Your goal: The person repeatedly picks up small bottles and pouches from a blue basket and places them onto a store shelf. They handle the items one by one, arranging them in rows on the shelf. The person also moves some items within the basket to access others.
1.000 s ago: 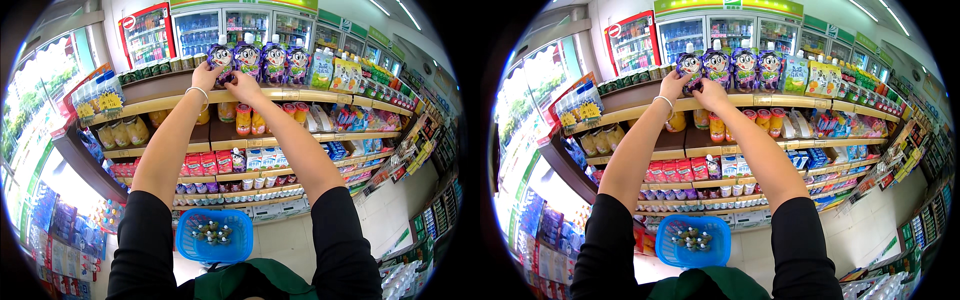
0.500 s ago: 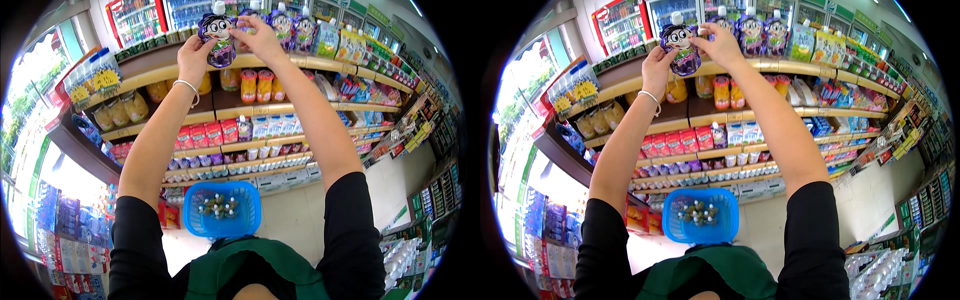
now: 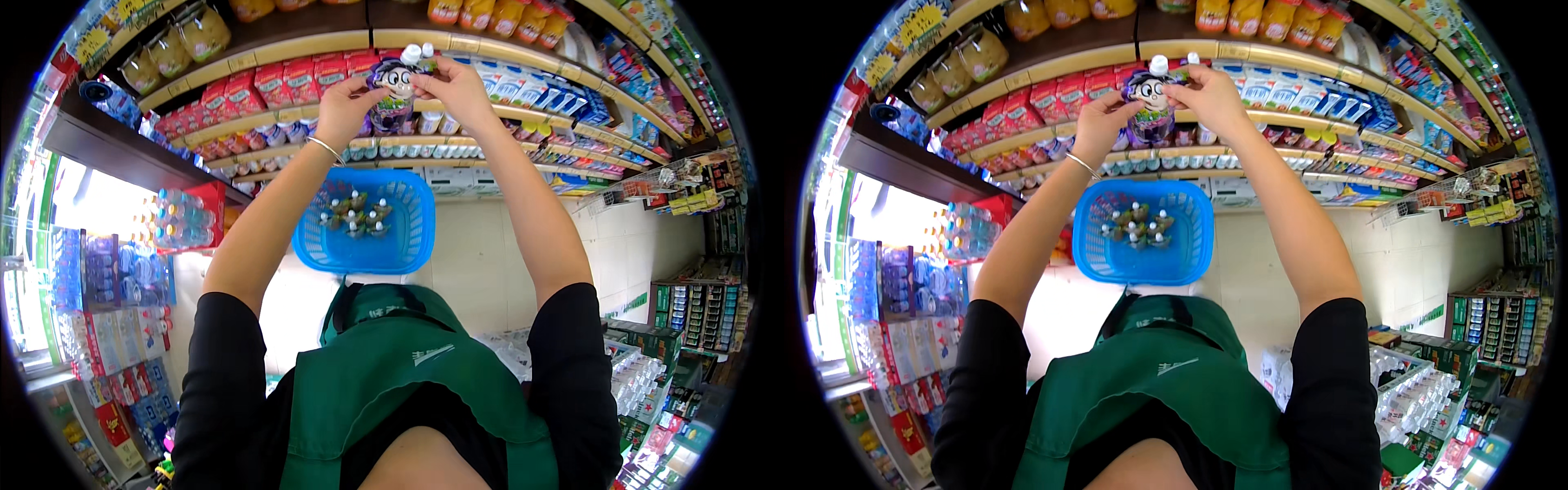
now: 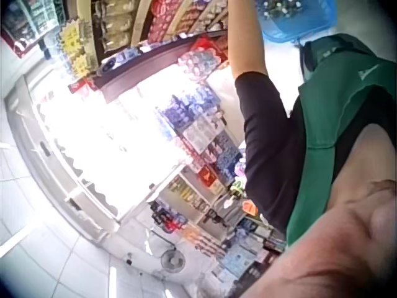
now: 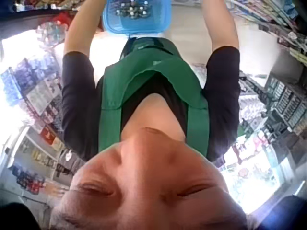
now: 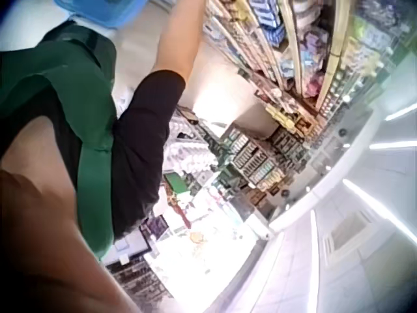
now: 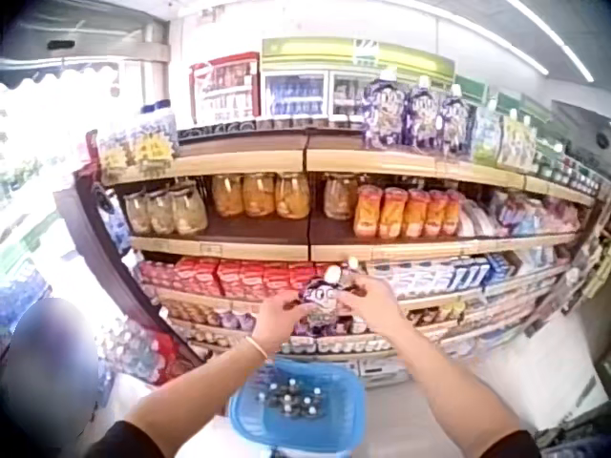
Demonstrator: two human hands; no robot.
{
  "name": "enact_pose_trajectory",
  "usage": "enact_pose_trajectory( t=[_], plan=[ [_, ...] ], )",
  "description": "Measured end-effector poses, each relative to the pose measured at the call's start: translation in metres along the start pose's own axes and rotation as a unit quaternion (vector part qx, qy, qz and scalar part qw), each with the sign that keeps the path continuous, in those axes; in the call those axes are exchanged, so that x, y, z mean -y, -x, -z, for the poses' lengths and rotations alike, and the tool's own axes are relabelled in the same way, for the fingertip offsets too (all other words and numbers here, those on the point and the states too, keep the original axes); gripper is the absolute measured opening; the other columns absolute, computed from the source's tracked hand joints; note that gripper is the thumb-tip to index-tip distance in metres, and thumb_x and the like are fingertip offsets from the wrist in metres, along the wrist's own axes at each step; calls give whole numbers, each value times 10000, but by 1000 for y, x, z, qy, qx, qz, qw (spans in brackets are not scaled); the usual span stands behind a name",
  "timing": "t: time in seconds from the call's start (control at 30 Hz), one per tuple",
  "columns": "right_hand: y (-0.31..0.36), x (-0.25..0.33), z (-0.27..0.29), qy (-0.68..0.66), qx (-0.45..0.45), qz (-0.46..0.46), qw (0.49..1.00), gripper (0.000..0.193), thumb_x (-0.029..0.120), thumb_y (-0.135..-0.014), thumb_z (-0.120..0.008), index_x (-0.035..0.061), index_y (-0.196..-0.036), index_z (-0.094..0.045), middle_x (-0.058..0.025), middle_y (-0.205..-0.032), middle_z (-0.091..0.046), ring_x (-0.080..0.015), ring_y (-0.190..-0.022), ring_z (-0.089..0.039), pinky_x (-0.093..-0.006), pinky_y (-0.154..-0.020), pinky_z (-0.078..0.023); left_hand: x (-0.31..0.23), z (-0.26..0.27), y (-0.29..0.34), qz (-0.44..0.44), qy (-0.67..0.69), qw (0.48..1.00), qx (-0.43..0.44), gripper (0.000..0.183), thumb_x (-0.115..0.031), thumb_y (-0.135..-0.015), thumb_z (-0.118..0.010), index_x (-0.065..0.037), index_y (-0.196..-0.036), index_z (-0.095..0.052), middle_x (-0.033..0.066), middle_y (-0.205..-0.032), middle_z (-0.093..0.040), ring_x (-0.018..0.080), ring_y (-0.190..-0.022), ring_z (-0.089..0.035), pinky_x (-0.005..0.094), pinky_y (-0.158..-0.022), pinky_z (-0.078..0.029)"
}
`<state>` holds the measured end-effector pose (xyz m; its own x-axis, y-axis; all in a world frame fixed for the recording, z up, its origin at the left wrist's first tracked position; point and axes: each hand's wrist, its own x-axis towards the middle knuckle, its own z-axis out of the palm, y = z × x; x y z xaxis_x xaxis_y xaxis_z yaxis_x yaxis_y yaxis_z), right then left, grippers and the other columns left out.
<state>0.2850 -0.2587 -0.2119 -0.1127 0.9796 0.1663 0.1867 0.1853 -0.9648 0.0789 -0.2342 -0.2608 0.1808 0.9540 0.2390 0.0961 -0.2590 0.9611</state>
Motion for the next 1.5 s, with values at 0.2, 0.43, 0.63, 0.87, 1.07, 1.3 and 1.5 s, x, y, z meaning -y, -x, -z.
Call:
enact_pose_trajectory(
  t=[0.2,0.43,0.63,0.87,1.07,1.3,1.5],
  plan=[
    [46,-94,-37,5,21,-35,999,276,156,-837,-728,-6,-1045,-649,-61,-763,-683,-96,-696,-638,-243,-610,-502,73,-2,72,59,-99,993,-15,334,-218,-761,-780,29,-967,-691,108,-794,-668,176,-703,-616,314,-638,-484],
    [104,-173,-85,93,33,-102,990,212,161,-784,-749,69,-965,-687,-65,-703,-638,-135,-594,-583,-292,-558,-458,154,-3,147,135,-190,972,26,376,-209,-751,-793,18,-1024,-671,119,-823,-662,190,-725,-619,310,-644,-491],
    [156,-240,-125,87,46,-150,984,208,105,-753,-758,40,-934,-678,-102,-802,-661,-181,-641,-636,-312,-589,-495,218,-4,209,200,-198,956,79,339,-133,-757,-765,-30,-1070,-687,128,-933,-672,207,-744,-657,310,-688,-526],
    [206,-317,-162,86,53,-192,976,185,78,-769,-731,32,-936,-665,-137,-881,-675,-239,-737,-690,-336,-637,-532,295,-16,259,287,-212,925,131,284,-173,-779,-752,-37,-1023,-702,150,-962,-678,257,-832,-691,331,-734,-545],
    [222,-374,-189,122,72,-200,970,180,46,-787,-658,33,-967,-665,-159,-942,-675,-332,-825,-666,-392,-713,-539,348,-19,278,328,-231,905,141,341,-185,-766,-725,-35,-1069,-683,170,-1015,-664,310,-904,-660,375,-804,-531],
    [226,-410,-211,180,73,-191,962,204,81,-793,-648,40,-991,-673,-165,-995,-672,-363,-887,-640,-431,-774,-527,397,-20,284,310,-306,883,176,372,-222,-780,-690,-58,-1113,-666,174,-1015,-668,336,-874,-653,393,-789,-525],
    [227,-427,-219,204,98,-209,951,222,78,-798,-628,48,-1014,-670,-152,-1020,-664,-366,-893,-637,-441,-782,-526,401,-21,275,418,-251,830,271,499,-247,-798,-688,-2,-1221,-592,202,-1159,-617,372,-1069,-580,424,-920,-477]
  ],
)
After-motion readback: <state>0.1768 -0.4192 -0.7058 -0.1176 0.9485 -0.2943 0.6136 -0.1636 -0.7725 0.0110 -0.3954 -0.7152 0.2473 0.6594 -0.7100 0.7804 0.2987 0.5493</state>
